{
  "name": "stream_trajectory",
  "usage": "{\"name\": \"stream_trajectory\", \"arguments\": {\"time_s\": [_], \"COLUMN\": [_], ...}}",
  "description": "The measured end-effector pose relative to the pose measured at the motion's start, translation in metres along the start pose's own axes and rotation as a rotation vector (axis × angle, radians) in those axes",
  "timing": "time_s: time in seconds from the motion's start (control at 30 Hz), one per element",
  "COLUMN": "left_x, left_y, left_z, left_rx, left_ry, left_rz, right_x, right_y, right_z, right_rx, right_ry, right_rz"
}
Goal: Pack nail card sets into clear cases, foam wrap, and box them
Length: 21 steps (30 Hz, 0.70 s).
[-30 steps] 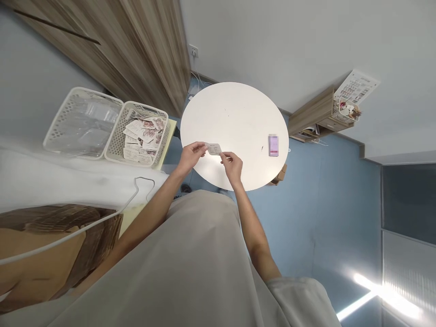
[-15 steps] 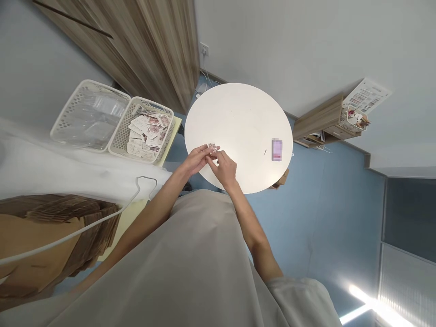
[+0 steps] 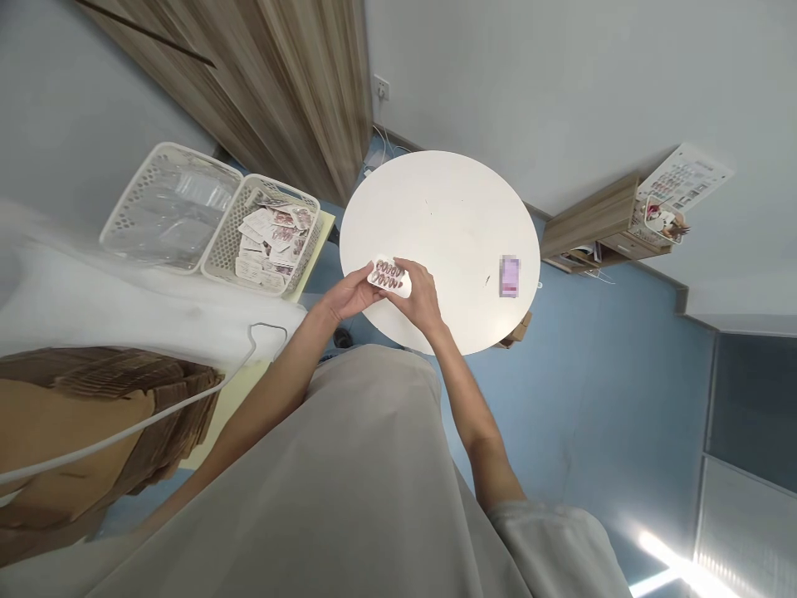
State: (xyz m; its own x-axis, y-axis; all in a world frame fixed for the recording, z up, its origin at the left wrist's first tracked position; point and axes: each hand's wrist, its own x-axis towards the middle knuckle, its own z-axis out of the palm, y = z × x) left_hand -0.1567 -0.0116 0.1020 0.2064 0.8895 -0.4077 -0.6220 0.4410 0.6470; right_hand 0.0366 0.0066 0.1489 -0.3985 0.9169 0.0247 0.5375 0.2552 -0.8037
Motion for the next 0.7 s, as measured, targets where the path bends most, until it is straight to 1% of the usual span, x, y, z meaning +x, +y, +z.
{"name": "stream_trajectory", "arguments": {"time_s": [0.1, 0.17, 0.3, 0.4, 0.5, 0.6, 0.7], "left_x": [0.004, 0.005, 0.006, 0.007, 0.007, 0.004, -0.001], "left_y": [0.0, -0.001, -0.008, -0.013, -0.013, -0.006, 0.006], "left_z": [-0.008, -0.013, -0.023, -0.036, -0.053, -0.067, -0.076], "left_rx": [0.051, 0.108, 0.238, 0.304, 0.32, 0.338, 0.36], "left_ry": [0.216, 0.301, 0.371, 0.479, 0.582, 0.621, 0.63], "left_rz": [0.137, 0.165, 0.148, 0.19, 0.231, 0.268, 0.314], "right_x": [0.003, 0.006, 0.011, 0.013, 0.013, 0.018, 0.033], "right_y": [0.009, 0.017, 0.036, 0.053, 0.066, 0.067, 0.055], "right_z": [0.01, 0.018, 0.038, 0.052, 0.063, 0.071, 0.078], "right_rx": [-0.027, -0.047, -0.066, -0.095, -0.13, -0.182, -0.249], "right_ry": [-0.01, -0.028, -0.066, -0.126, -0.189, -0.21, -0.223], "right_rz": [0.006, 0.023, 0.051, 0.103, 0.173, 0.193, 0.139]}}
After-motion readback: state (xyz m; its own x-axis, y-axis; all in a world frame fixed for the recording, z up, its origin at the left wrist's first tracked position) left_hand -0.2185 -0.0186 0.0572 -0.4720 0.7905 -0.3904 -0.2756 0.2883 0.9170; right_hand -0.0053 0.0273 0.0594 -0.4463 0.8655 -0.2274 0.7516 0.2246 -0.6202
